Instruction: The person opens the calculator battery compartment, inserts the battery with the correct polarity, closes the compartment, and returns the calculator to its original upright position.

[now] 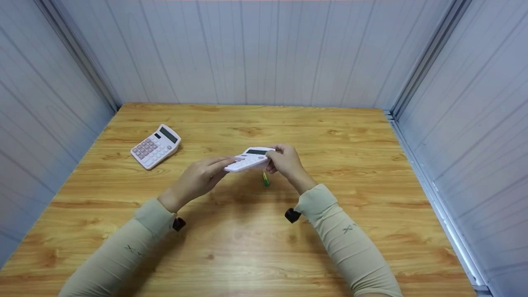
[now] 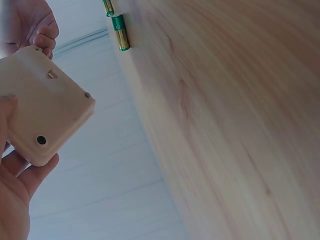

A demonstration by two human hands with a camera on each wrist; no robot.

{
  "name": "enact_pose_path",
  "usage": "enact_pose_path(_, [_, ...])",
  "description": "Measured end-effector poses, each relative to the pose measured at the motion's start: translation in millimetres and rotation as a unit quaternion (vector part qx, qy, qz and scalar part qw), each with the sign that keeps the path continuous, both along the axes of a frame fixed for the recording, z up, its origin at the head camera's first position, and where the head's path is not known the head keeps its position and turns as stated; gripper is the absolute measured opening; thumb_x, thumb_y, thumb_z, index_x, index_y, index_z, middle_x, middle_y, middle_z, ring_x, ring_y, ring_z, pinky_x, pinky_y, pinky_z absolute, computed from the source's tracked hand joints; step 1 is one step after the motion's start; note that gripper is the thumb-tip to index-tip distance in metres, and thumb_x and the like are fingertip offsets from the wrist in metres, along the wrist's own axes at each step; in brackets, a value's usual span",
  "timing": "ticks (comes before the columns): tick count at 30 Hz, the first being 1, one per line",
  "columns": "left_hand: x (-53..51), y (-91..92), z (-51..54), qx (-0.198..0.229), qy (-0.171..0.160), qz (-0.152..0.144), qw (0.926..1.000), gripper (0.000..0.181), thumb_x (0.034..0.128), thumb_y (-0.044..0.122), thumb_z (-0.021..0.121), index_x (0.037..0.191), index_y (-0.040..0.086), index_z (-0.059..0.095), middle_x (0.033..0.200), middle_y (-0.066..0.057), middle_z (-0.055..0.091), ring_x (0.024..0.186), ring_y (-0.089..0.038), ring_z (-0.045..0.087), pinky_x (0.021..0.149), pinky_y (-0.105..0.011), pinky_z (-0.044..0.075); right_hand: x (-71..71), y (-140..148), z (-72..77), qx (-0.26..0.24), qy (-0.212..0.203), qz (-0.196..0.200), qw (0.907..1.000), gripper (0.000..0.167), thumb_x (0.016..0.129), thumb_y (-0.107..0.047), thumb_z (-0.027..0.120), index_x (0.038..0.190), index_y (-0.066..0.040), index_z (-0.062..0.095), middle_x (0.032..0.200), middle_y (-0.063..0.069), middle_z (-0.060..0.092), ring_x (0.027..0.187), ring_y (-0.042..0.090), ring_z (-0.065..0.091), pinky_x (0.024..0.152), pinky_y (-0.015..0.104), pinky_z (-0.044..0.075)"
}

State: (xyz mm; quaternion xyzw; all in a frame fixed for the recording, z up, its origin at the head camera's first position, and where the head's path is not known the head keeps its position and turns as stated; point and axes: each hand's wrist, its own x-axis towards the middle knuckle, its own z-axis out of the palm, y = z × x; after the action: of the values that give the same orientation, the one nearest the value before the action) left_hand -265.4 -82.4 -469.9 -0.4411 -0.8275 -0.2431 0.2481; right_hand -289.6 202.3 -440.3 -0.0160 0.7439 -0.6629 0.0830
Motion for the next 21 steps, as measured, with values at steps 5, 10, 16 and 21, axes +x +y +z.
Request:
enact_pose_path(5, [1.0, 2.4, -0.9, 0.029, -0.019, 0.002, 0.9994, 0.030, 0.1090, 0.013, 0.066, 0.136, 0.003, 0.072, 0.121, -0.014, 0.081, 0.105, -0.028, 0.080, 0.087, -0.041, 0.067, 1.4, 3, 3.9, -0.018, 0.003, 0.004, 0.9998, 0.032, 0.111, -0.015, 0.054, 0.120, 0.014, 0.064, 0.076, 0.001, 0.069, 0.061, 0.010, 0.066, 0.060, 0.021, 0.060])
enact_pose_path(10, [2.2, 5.5, 1.9, 0.090, -0.098, -0.010, 0.9910, 0.027, 0.1089, 0.011, 0.066, 0.133, 0.000, 0.072, 0.119, -0.018, 0.081, 0.100, -0.028, 0.080, 0.081, -0.043, 0.067, 3.6, 5, 8.9, -0.063, 0.013, 0.002, 0.9979, 0.035, 0.117, -0.026, 0.047, 0.103, 0.001, 0.066, 0.077, 0.002, 0.068, 0.063, 0.012, 0.066, 0.061, 0.024, 0.060])
enact_pose_path(16, [1.5, 8.8, 4.8, 0.186, -0.229, -0.027, 0.9550, 0.030, 0.1092, 0.008, 0.064, 0.136, -0.003, 0.071, 0.127, -0.020, 0.079, 0.111, -0.028, 0.078, 0.088, -0.041, 0.067, 4.7, 5, 14.1, -0.105, 0.023, -0.012, 0.9941, 0.034, 0.118, -0.022, 0.039, 0.109, 0.001, 0.063, 0.079, 0.002, 0.068, 0.063, 0.011, 0.065, 0.061, 0.024, 0.059])
enact_pose_path(21, [0.8, 10.0, 6.5, 0.245, -0.301, -0.021, 0.9216, 0.030, 0.1095, 0.012, 0.065, 0.134, -0.004, 0.071, 0.124, -0.022, 0.079, 0.112, -0.032, 0.078, 0.088, -0.039, 0.068, 6.2, 6, 16.3, -0.082, 0.045, -0.023, 0.9953, 0.029, 0.117, -0.016, 0.044, 0.119, 0.002, 0.067, 0.083, 0.000, 0.066, 0.070, 0.010, 0.063, 0.065, 0.023, 0.059])
